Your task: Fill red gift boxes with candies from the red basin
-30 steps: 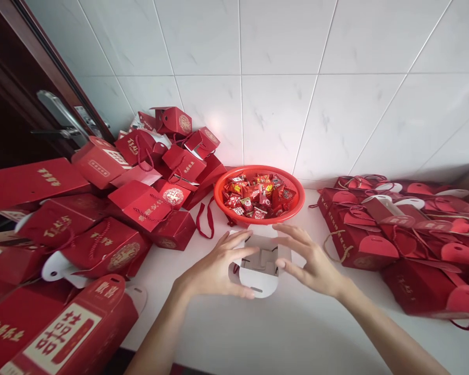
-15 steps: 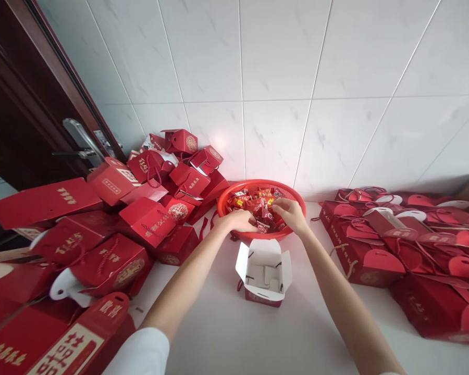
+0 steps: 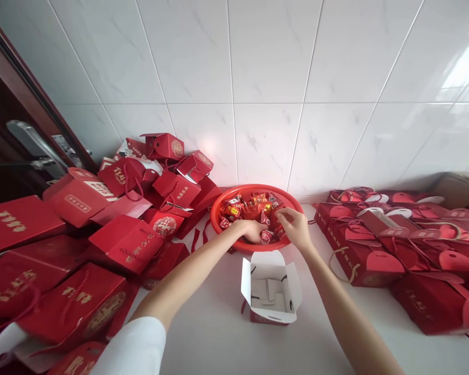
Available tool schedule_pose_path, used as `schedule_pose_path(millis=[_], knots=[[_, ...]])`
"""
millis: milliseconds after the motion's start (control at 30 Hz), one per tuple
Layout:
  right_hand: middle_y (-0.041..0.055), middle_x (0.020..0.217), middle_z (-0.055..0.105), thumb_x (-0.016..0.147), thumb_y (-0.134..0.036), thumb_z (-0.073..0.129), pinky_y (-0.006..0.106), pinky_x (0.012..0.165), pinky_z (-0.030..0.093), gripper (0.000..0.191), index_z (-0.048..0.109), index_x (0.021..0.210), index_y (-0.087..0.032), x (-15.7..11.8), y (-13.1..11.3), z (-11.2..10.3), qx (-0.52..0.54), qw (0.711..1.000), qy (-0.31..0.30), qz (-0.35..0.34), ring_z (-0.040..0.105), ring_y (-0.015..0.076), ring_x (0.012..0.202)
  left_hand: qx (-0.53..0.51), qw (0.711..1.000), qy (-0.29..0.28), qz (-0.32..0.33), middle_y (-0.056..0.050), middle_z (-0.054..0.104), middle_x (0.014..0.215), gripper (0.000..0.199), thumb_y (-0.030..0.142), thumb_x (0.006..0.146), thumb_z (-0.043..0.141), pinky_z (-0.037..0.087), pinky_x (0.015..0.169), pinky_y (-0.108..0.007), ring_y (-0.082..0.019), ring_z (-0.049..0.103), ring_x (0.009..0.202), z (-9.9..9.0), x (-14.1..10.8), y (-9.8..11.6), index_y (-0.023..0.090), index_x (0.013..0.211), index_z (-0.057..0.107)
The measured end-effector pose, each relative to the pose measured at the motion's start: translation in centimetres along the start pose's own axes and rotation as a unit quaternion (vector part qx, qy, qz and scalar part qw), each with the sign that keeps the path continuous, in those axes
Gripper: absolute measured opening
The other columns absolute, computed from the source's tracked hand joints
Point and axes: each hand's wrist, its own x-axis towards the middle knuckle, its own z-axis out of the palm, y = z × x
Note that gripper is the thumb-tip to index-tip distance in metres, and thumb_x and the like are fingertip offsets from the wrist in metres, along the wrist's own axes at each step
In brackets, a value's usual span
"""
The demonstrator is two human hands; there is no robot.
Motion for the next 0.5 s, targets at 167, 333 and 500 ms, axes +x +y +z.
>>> schedule_pose_path(millis=[167, 333, 500], knots=[[0.0094, 0.095, 0.075, 0.087, -0.037, 0.055, 0.042, 0.087, 0.056, 0.021, 0.069, 0.086, -0.021, -1.9, 0.3, 0.0, -0.045, 0.995, 0.079, -0.027, 0.07, 0.026, 0.09, 0.029, 0.997, -0.048, 0.049, -0.011, 0.07, 0.126, 0.066, 0.029, 0.062, 0.073, 0.055, 0.077, -0.034, -0.031, 0.07, 0.103, -1.0, 0.8, -0.2, 0.026, 0.127, 0.06], [0.0144, 0.139, 0.061, 0.094, -0.041, 0.057, 0.055, 0.108, 0.045, 0.033, 0.065, 0.121, -0.023, -7.8, 1.4, -0.6, -0.085, 0.984, 0.159, -0.012, 0.055, 0.0315, 0.132, 0.044, 0.992, -0.083, 0.087, -0.01, 0.07, 0.127, 0.079, 0.033, 0.054, 0.081, 0.056, 0.082, -0.035, -0.033, 0.067, 0.109, -2.1, 3.0, -0.7, 0.026, 0.13, 0.061], [0.0131, 0.134, 0.064, 0.098, -0.04, 0.055, 0.049, 0.097, 0.056, 0.038, 0.057, 0.132, -0.025, -12.4, 2.0, -1.8, -0.116, 0.982, 0.149, 0.03, 0.064, 0.0288, 0.12, 0.055, 0.979, -0.169, 0.097, -0.007, 0.078, 0.093, 0.077, 0.035, 0.049, 0.085, 0.058, 0.066, -0.033, -0.03, 0.073, 0.08, -2.7, 5.0, -1.1, 0.023, 0.123, 0.068]])
